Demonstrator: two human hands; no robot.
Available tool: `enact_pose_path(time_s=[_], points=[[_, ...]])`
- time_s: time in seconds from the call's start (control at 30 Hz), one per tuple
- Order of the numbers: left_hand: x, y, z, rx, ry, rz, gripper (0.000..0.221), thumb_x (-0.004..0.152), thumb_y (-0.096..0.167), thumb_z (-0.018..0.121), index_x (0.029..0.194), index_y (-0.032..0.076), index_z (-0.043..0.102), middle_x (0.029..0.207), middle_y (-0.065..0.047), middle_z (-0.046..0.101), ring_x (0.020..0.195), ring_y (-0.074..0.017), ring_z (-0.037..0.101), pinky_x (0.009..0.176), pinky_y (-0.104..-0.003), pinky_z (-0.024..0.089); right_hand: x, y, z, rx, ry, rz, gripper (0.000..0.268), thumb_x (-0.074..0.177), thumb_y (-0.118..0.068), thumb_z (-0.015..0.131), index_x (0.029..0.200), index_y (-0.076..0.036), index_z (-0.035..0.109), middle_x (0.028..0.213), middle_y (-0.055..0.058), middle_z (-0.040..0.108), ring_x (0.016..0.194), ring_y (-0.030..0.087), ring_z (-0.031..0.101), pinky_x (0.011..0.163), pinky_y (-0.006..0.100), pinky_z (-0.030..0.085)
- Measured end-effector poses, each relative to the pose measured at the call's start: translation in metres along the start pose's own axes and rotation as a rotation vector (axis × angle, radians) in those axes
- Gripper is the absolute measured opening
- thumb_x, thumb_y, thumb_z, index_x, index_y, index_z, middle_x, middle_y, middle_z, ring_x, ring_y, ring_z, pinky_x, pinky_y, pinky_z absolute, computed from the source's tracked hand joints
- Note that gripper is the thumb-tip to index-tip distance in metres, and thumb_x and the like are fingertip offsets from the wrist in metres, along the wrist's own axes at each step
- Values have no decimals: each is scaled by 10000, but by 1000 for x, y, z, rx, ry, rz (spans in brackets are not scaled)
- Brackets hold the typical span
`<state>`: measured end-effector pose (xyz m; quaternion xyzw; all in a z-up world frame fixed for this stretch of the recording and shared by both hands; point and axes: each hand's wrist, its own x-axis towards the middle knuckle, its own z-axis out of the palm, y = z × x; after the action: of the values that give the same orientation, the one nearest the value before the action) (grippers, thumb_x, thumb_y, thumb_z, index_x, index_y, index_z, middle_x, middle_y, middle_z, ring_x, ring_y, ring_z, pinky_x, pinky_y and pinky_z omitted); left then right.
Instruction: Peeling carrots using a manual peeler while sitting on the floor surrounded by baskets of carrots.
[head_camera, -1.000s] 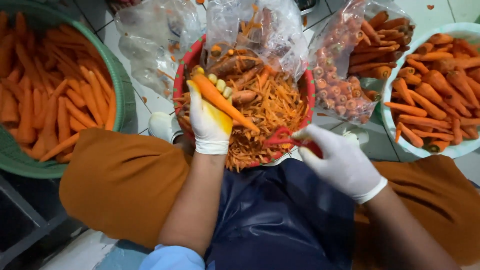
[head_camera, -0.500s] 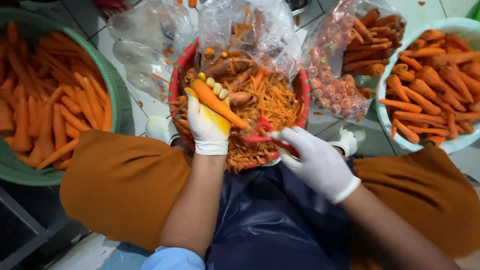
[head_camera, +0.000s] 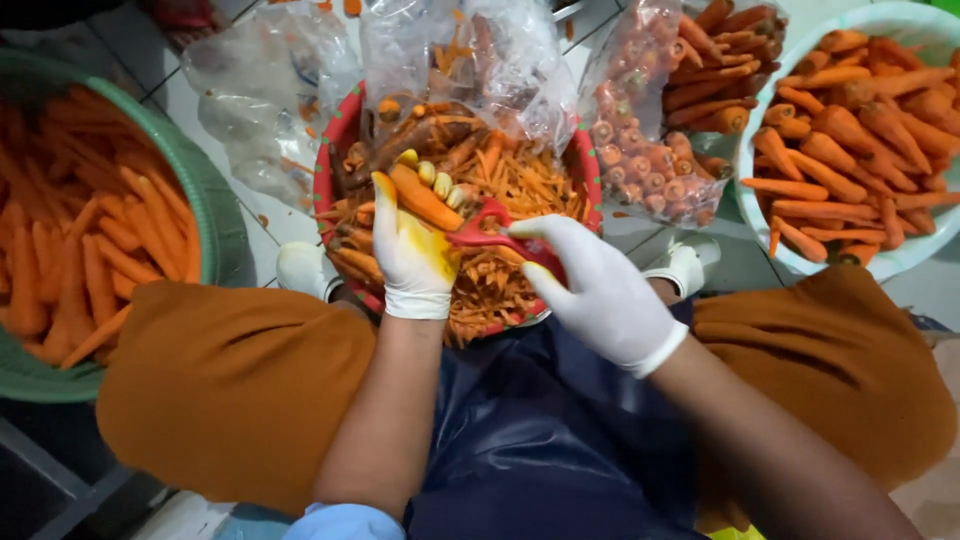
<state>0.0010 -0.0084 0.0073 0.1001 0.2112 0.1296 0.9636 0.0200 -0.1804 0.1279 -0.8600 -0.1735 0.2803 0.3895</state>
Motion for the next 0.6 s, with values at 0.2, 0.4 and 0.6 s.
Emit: enact_pose_path(time_s=[0.2, 0.4, 0.6], points=[[7, 3, -20, -80, -97, 81, 315, 944, 395, 468, 1083, 113, 486, 892, -9, 436, 749, -158, 428, 657, -276, 354, -5, 25, 13, -405, -29, 5, 245, 833, -295, 586, 1071, -298, 526, 983, 44, 582, 917, 294, 616, 747, 427, 519], [10, 35, -10, -139, -265, 131, 255, 918, 314, 444, 1012, 84, 498, 845, -41, 527, 704, -121, 469, 619, -249, 341, -21, 22, -24, -495, -38, 56, 261, 711, -159, 567, 967, -182, 613, 842, 0, 678, 639, 274, 619, 573, 389, 474], [-5, 27, 14, -133, -261, 85, 314, 889, 386, 500, 857, 76, 546, 735, -51, 467, 676, -144, 392, 622, -265, 328, -18, 4, -35, -187, -51, 234, 278, 796, -164, 556, 1072, -158, 593, 671, 19, 632, 534, 153, 604, 531, 278, 447]])
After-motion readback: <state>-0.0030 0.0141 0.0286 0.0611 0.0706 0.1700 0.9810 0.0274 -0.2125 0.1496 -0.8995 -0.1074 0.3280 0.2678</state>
